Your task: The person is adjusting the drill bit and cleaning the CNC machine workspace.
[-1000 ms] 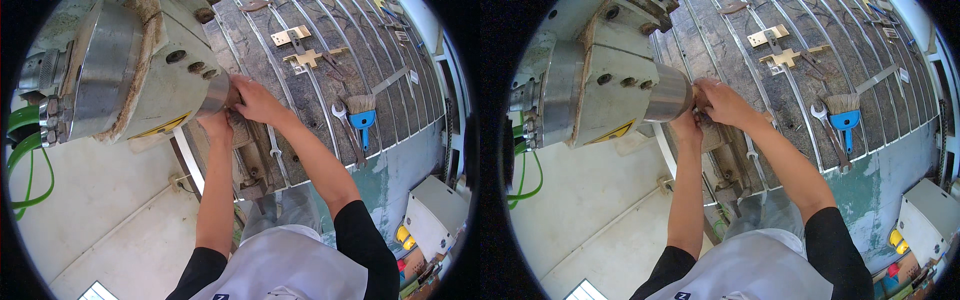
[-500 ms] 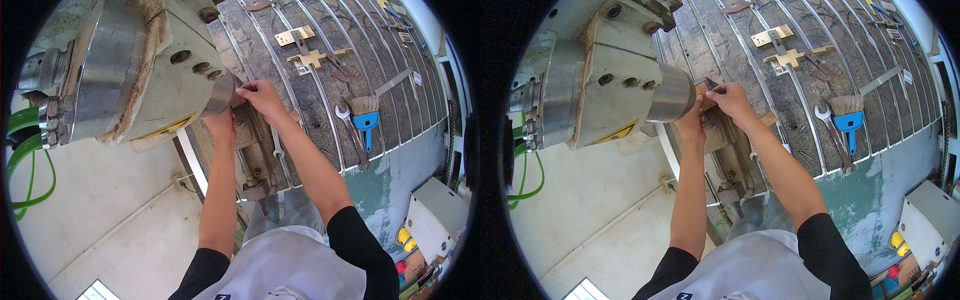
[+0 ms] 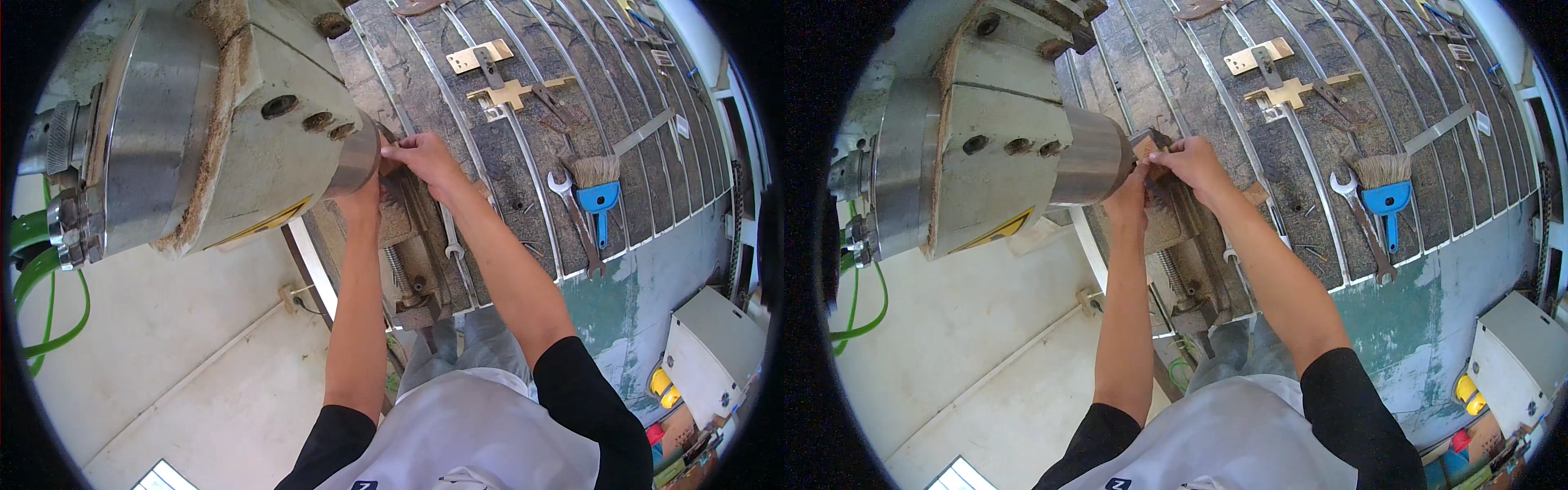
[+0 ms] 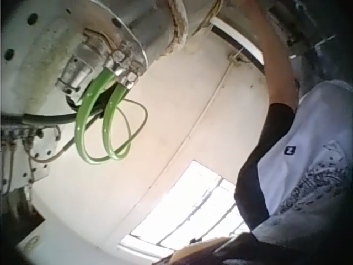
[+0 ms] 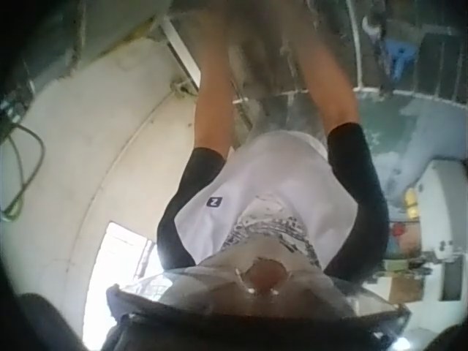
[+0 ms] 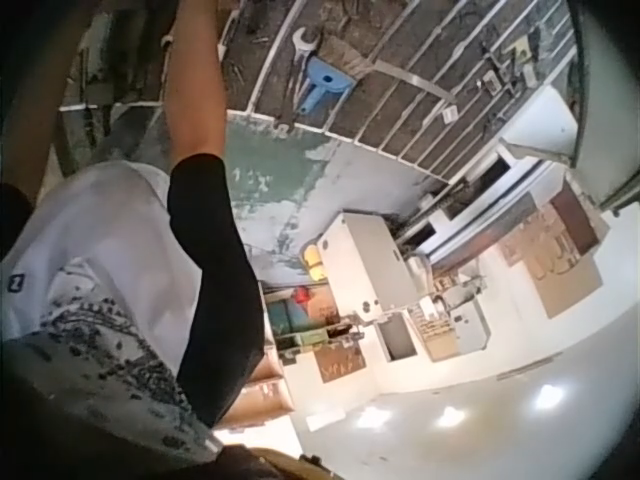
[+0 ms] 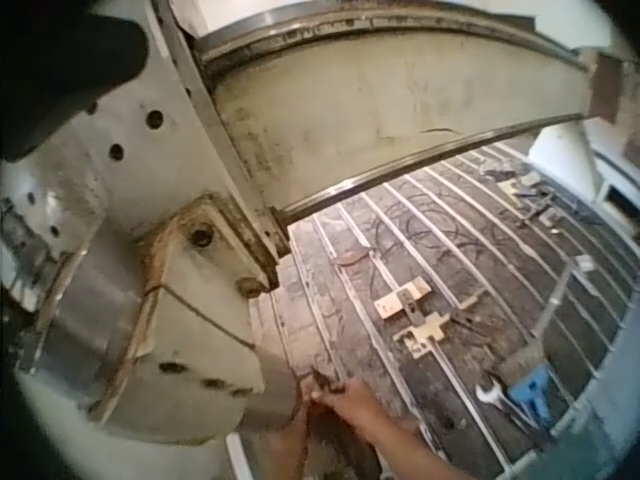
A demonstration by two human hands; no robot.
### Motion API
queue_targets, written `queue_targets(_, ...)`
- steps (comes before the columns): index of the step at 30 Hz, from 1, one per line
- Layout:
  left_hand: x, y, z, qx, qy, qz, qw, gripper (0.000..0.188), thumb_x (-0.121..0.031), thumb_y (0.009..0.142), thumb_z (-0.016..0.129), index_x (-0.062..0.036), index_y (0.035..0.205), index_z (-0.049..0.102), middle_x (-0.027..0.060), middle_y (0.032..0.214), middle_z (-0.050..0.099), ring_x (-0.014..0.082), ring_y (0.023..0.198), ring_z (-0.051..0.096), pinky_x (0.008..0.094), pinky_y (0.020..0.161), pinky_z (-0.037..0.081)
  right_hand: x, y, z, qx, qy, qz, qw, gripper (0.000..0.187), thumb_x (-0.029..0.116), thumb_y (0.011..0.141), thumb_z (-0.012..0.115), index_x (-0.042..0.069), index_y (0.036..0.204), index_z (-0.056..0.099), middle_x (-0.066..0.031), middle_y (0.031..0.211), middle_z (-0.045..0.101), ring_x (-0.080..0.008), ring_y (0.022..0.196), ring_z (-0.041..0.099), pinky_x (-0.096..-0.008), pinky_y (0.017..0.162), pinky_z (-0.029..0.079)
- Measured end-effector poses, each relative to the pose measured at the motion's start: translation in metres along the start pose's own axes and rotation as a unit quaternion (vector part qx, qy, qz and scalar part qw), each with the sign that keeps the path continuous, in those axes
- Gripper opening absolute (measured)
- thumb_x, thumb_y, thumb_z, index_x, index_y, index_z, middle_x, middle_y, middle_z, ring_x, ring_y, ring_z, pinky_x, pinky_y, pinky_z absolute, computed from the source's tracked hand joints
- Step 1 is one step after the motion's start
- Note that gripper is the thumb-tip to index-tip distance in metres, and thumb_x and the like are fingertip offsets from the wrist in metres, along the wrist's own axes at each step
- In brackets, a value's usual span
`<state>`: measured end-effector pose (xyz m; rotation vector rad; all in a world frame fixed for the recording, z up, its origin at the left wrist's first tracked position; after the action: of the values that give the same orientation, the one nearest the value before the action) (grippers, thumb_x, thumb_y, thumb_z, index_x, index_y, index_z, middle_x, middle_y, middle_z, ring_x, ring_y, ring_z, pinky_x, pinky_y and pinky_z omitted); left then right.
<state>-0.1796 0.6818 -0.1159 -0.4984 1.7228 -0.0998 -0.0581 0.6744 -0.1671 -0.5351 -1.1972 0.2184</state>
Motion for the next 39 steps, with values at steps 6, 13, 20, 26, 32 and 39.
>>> queue_targets(6,-0.008,0.001,-0.001,0.085,0.023,-0.079,0.993,0.020,-0.017,0.080,0.070,-0.0051,0.084,0.054,0.0043,0.068,0.054,0.0135,0.047,0.050,0.0259,0.039,0.035,-0.003,-0.002,0.008,-0.012,0.054,-0.013,0.998,0.019,0.013,0.077,0.073,-0.005,0.080,0.066,-0.0086,0.074,0.065,-0.0135,0.065,0.059,-0.0293,0.059,0.046)
queue_targets(13,0.002,0.003,0.001,0.071,-0.006,-0.063,0.995,0.017,-0.016,0.082,0.068,-0.0046,0.084,0.056,0.0048,0.069,0.056,0.0135,0.048,0.051,0.0263,0.039,0.036,-0.004,-0.004,0.009,0.005,0.125,0.030,0.992,0.016,0.009,0.077,0.073,-0.004,0.080,0.064,-0.0098,0.074,0.065,-0.0151,0.064,0.060,-0.0295,0.058,0.047)
queue_targets(20,0.003,0.002,0.001,0.038,0.012,-0.066,0.997,0.018,-0.015,0.081,0.071,-0.0071,0.082,0.054,0.0021,0.066,0.053,0.0127,0.048,0.048,0.0258,0.040,0.035,-0.003,-0.003,-0.001,0.049,0.211,0.077,0.973,0.015,0.014,0.082,0.068,-0.001,0.080,0.065,-0.0076,0.074,0.064,-0.0159,0.064,0.059,-0.0292,0.061,0.047)
queue_targets(26,0.009,0.007,0.003,0.045,-0.010,-0.082,0.996,0.019,-0.013,0.080,0.071,-0.0081,0.083,0.054,0.0009,0.066,0.052,0.0128,0.048,0.047,0.0268,0.040,0.035,-0.014,0.007,-0.007,0.047,0.160,0.063,0.984,0.017,0.018,0.086,0.064,0.001,0.083,0.066,-0.0069,0.076,0.064,-0.0158,0.064,0.058,-0.0295,0.062,0.046)
queue_targets(32,0.007,0.007,0.001,0.050,-0.022,-0.078,0.995,0.019,-0.013,0.079,0.072,-0.0089,0.081,0.053,0.0000,0.063,0.050,0.0108,0.046,0.045,0.0246,0.039,0.034,-0.003,-0.004,-0.007,0.033,0.198,0.073,0.977,0.019,0.019,0.087,0.063,0.000,0.088,0.065,-0.0070,0.077,0.065,-0.0155,0.065,0.059,-0.0295,0.062,0.047)
queue_targets(39,0.005,0.006,0.003,0.031,-0.013,-0.056,0.998,0.021,-0.013,0.078,0.073,-0.0089,0.081,0.052,-0.0007,0.063,0.049,0.0097,0.045,0.043,0.0239,0.038,0.032,0.004,-0.012,-0.005,0.067,0.230,0.074,0.968,0.013,0.013,0.082,0.067,0.000,0.085,0.065,-0.0072,0.077,0.065,-0.0158,0.069,0.060,-0.0292,0.067,0.048)
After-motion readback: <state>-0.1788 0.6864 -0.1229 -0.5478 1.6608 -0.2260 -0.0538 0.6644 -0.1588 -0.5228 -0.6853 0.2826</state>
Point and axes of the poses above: each hand's wrist, its own y-axis towards the middle knuckle, its own z-axis out of the palm, x = y × z, the point moved 2 cm from there along y, towards the middle knuckle
